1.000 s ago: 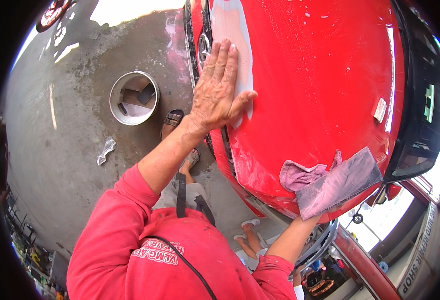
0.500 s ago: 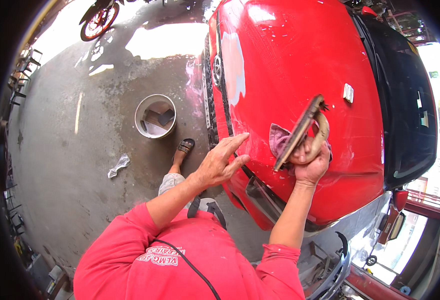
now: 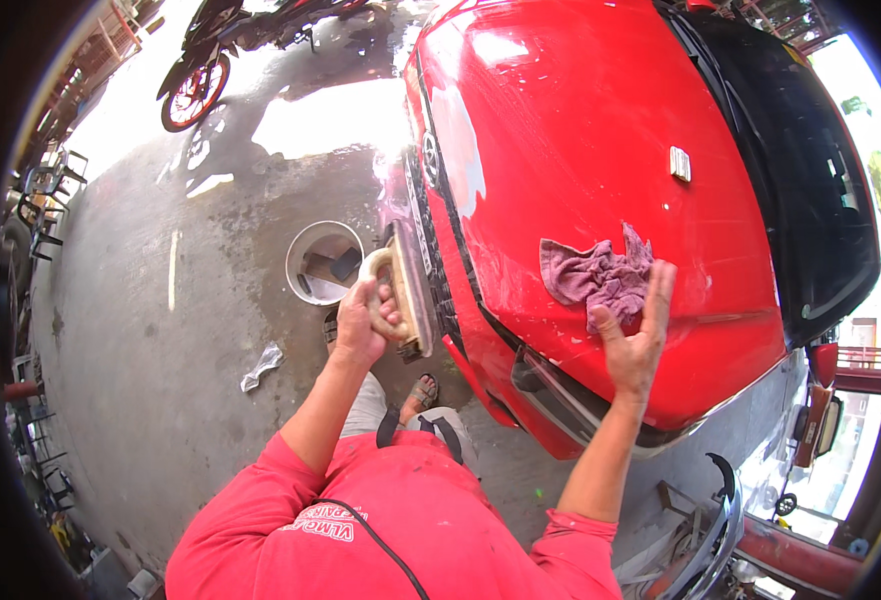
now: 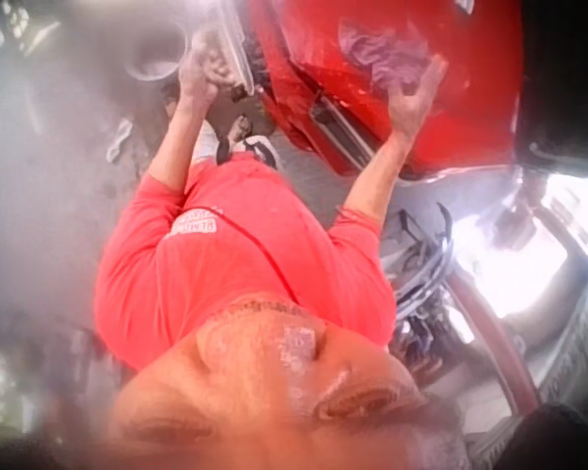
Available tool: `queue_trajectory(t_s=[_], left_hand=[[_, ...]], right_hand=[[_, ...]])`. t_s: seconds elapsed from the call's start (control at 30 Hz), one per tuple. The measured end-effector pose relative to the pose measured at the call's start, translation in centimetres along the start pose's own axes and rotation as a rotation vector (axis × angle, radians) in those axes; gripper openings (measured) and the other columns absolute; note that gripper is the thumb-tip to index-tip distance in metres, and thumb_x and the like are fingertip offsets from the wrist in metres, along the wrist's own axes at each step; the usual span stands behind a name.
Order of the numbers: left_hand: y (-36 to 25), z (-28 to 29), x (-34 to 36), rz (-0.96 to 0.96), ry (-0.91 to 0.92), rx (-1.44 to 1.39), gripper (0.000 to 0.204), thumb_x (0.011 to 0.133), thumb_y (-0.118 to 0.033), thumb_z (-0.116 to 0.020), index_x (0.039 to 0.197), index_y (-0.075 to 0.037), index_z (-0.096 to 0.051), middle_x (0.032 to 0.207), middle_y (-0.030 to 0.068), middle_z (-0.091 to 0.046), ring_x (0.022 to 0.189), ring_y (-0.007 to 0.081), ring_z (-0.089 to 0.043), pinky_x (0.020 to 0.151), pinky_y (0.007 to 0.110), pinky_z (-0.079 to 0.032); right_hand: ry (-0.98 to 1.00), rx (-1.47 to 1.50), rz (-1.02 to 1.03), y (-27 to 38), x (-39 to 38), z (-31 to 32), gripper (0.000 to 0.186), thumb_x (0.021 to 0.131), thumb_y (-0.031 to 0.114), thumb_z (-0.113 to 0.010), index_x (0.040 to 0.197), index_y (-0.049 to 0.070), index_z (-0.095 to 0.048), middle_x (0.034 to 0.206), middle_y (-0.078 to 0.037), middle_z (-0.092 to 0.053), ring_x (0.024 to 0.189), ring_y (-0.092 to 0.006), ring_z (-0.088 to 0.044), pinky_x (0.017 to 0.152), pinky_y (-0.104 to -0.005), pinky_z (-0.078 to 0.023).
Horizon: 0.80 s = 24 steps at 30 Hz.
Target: The person sands the front hood of a red car using a sanding block and wipes the surface with a cloth. They repeatedly dip the sanding block into a bucket of water and continue sanding different areas of the hood.
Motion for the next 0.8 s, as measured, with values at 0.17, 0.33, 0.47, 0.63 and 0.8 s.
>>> queue_trajectory(t_s=[0.17, 0.33, 0.47, 0.63, 0.8], left_hand=[[-2.9, 7.9, 4.2, 0.23, 0.052, -0.426, 0.038, 0.11, -0.043, -0.06, 0.126, -0.009, -0.066, 0.073, -0.0018, -0.053, 0.05, 0.0059, -0.046, 0.046, 0.02, -0.045], [-8.2, 13.3, 7.0, 0.1, -0.305, -0.37, 0.049, 0.112, -0.048, -0.052, 0.13, -0.005, -0.069, 0.109, 0.0133, -0.078, 0.067, 0.0127, -0.071, 0.059, 0.029, -0.062], [-10.7, 20.3, 13.3, 0.164, -0.043, -0.523, 0.047, 0.112, -0.048, -0.052, 0.131, -0.008, -0.067, 0.091, 0.0067, -0.07, 0.063, 0.0126, -0.062, 0.057, 0.028, -0.058], [-9.4, 38.2, 24.9, 0.257, -0.602, -0.028, 0.027, 0.111, -0.037, -0.058, 0.114, -0.01, -0.061, 0.069, -0.0017, -0.05, 0.05, 0.0098, -0.046, 0.046, 0.028, -0.045], [-13.5, 48.0, 37.5, 0.096, -0.609, 0.89, 0.042, 0.103, -0.042, -0.067, 0.122, -0.005, -0.065, 0.08, 0.0084, -0.064, 0.055, 0.0168, -0.062, 0.047, 0.037, -0.053]], right_hand=[[0.027, -0.8, -0.309, -7.7, 3.3, -4.8, 0.121, 0.077, 0.066, -0.088, 0.169, 0.012, -0.03, 0.172, -0.028, -0.03, 0.159, -0.0512, -0.025, 0.128, -0.0592, -0.027], [-0.03, -0.554, 0.317, 0.4, 3.9, -18.4, 0.071, 0.086, 0.037, -0.086, 0.142, 0.004, -0.059, 0.147, -0.021, -0.058, 0.143, -0.0456, -0.048, 0.12, -0.0586, -0.038], [0.332, -0.209, 0.445, 10.0, 2.4, -38.2, 0.068, 0.07, 0.013, -0.089, 0.133, 0.008, -0.063, 0.125, -0.016, -0.065, 0.121, -0.0392, -0.06, 0.108, -0.0513, -0.047], [0.822, -0.196, 0.275, 5.9, -4.5, -64.8, 0.057, 0.073, 0.02, -0.086, 0.125, 0.01, -0.064, 0.12, -0.011, -0.066, 0.116, -0.0348, -0.061, 0.099, -0.0486, -0.051], [1.067, -0.334, 0.304, -0.6, -9.8, -85.9, 0.068, 0.072, 0.017, -0.084, 0.135, 0.011, -0.061, 0.132, -0.014, -0.062, 0.128, -0.0369, -0.057, 0.108, -0.0497, -0.049]])
Point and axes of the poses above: each hand's wrist, its own x-axis towards the middle knuckle, its own z-axis out of the back of the hand, y = z × x, the point moved 10 cm from there along x, towards the middle knuckle
